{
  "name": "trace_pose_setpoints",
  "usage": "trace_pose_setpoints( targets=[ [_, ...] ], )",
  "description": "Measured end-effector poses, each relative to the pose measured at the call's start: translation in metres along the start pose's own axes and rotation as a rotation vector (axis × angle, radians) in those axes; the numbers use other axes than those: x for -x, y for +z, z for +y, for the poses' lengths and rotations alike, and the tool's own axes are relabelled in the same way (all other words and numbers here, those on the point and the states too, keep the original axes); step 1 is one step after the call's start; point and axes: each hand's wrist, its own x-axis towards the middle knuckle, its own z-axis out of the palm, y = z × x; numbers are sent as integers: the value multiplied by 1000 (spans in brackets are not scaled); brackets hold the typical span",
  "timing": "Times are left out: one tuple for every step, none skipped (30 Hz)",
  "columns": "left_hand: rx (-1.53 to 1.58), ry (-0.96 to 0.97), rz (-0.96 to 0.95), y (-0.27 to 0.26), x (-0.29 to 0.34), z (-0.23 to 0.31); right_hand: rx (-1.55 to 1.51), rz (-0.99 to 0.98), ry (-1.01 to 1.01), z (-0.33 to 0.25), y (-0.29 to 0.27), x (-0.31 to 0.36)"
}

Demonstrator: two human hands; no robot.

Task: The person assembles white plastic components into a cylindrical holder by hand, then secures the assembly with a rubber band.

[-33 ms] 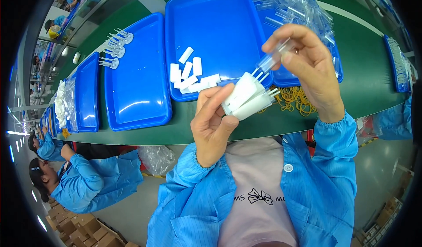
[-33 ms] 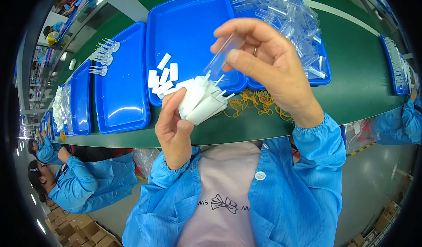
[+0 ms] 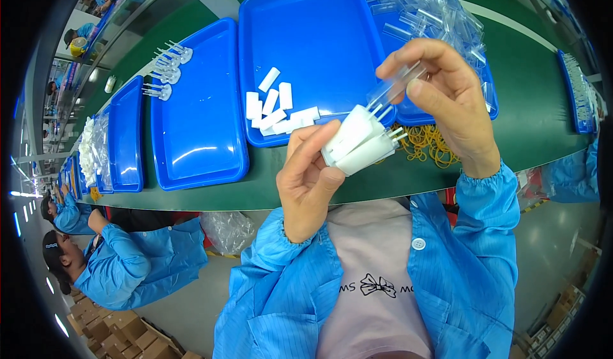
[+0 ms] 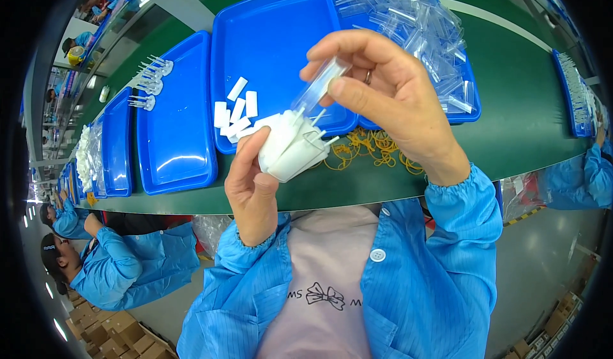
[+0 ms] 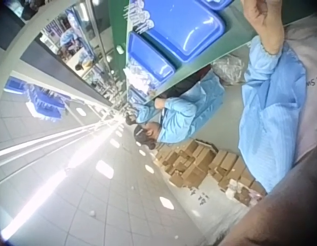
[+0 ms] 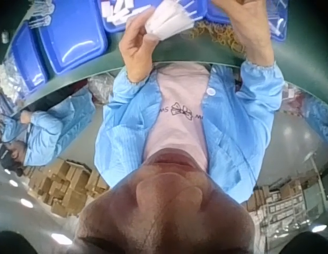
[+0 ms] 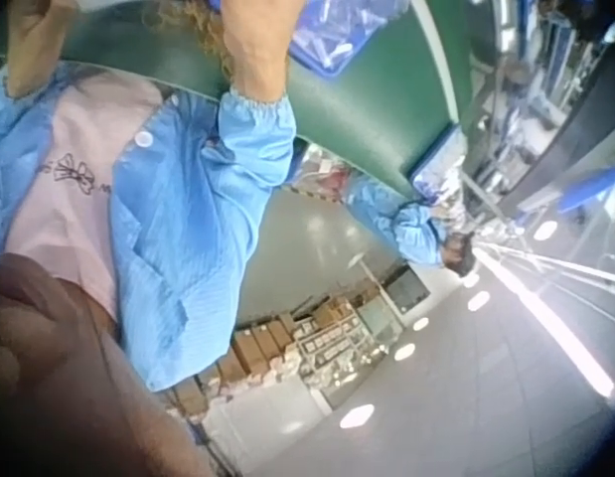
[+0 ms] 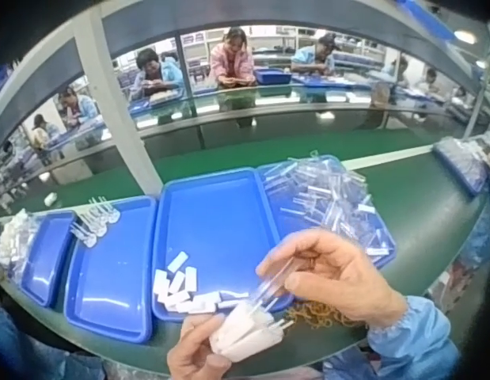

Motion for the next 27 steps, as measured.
trace_pose_setpoints(
  targets=[
    [99, -42, 5, 1, 0, 0, -2, 1, 3, 0, 0, 1],
    [99, -46, 5, 1, 1, 0, 8, -27, 13, 1, 0, 2],
    [163, -120, -1, 2, 2, -1, 19, -55, 21, 1, 0, 2],
    [227, -195, -6, 2, 2, -2, 18, -54, 22, 1, -2, 2],
    [226, -197, -6, 2, 2, -1, 16, -76, 27, 2, -6, 2],
    [258, -237, -12, 2, 0, 0, 15, -96, 33, 3, -10, 2],
    [289, -277, -17, 2, -1, 1, 14, -117, 38, 3, -13, 3],
    [289, -278, -18, 2, -1, 0, 14, -116, 39, 3, -13, 2],
    [278, -266, -20, 2, -1, -2, 56, -44, 44, 2, -13, 1],
    [266, -253, -22, 2, 0, -3, 98, 27, 48, 1, -12, 0],
    [265, -253, -20, 2, -1, -4, 97, 26, 48, 0, -12, 0],
    [214, -204, -10, 1, -1, -4, 98, 57, 31, -2, -13, 1],
    [163, -154, 1, 1, -2, -5, 100, 89, 13, -3, -14, 2],
    [162, -153, 1, 2, -2, -4, 112, 76, 8, -3, -17, 3],
    [140, -130, -9, 2, -3, -2, 111, 76, 8, -3, -16, 3],
    [118, -106, -19, 2, -3, -1, 100, 64, 56, -5, -14, 4],
    [116, -106, -20, 2, -2, -1, 90, 52, 103, -6, -12, 5],
    [96, -89, -21, 2, -2, -1, 89, 51, 102, -5, -9, 5],
    [75, -72, -22, 2, -2, -1, 25, 21, 98, -5, -4, 6],
    [74, -71, -22, 2, -2, 0, -39, -9, 94, -4, -2, 7],
    [51, -60, -3, 2, -3, 1, -39, -7, 93, -5, -2, 8],
    [29, -48, 15, 2, -3, 1, -32, -11, 118, -6, -1, 9],
    [28, -48, 13, 1, -3, 2, -25, -14, 144, -7, -1, 9],
    [-77, -8, 11, 0, -3, 2, -27, -13, 145, -6, -2, 10],
    [-182, 33, 9, -1, -2, 2, 18, -18, 165, -5, -3, 12],
    [-220, 31, -4, -2, -2, 2, 63, -22, 185, -5, -4, 13],
    [-257, 30, -18, -4, 0, 1, 41, -43, 203, -6, -6, 14]
  ],
)
